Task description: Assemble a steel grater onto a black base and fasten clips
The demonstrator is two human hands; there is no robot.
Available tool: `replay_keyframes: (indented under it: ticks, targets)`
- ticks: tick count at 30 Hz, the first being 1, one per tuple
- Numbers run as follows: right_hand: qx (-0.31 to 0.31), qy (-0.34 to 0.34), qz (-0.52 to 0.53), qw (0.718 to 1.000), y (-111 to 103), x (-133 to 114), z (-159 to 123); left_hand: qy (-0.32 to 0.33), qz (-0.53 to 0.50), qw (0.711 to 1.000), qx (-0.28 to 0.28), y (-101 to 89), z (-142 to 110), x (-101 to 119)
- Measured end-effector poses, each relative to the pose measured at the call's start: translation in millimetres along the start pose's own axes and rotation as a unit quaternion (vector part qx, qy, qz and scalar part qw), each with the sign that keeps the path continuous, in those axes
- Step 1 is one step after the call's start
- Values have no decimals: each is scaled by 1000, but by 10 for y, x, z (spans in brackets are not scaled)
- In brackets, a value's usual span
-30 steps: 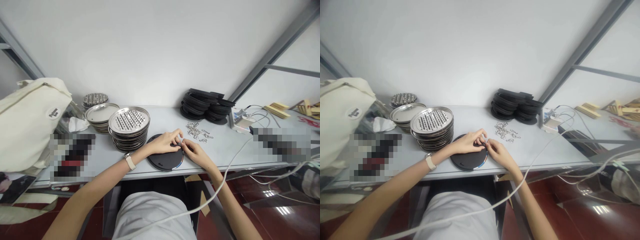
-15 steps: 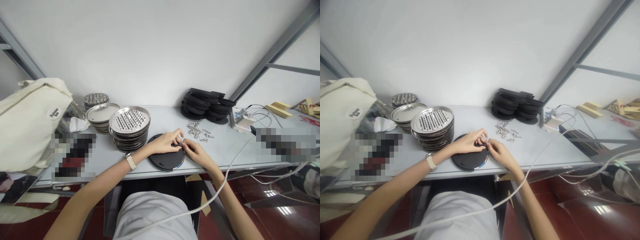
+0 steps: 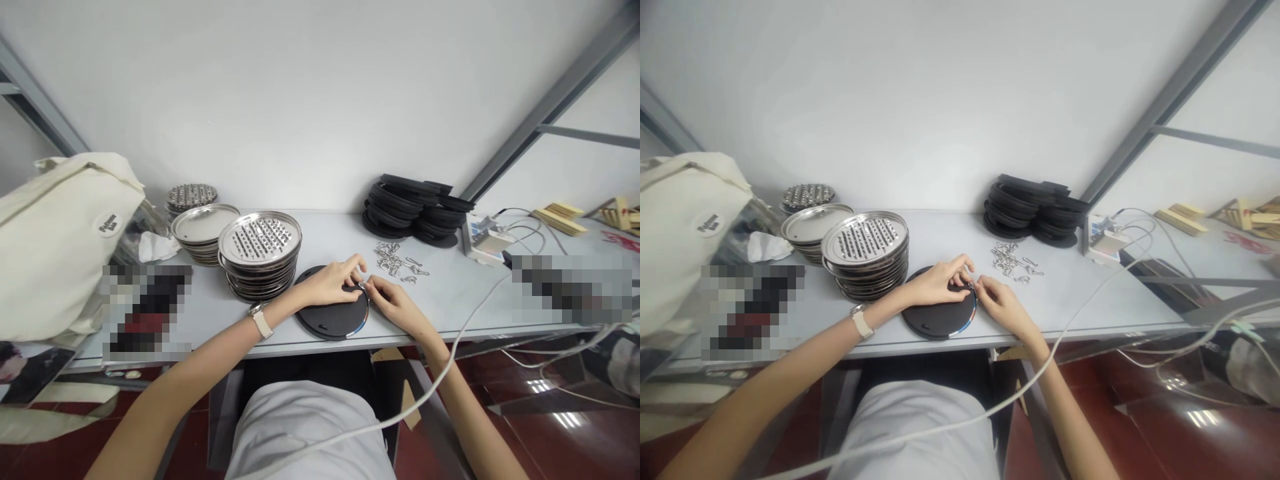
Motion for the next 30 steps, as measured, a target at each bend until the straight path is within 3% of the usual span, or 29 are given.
replay_keyframes:
  ticks: [8,30]
  targets:
    - [5,-29,-16,999,25,-60,10,-4,-8,1000,1,6,-2,-8]
    - [1,-22,-9,1000,23,-20,5,15,-16,1000,-13,14,-1,-26]
Point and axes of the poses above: each hand's wrist, its own z-axis towards the middle knuckle, its own y-axis out of the palm, x = y × z, the point moved 3 cm from there along z, towards the middle knuckle, and after that the axes turned 12 degrees about x, right-handed, at the moved point
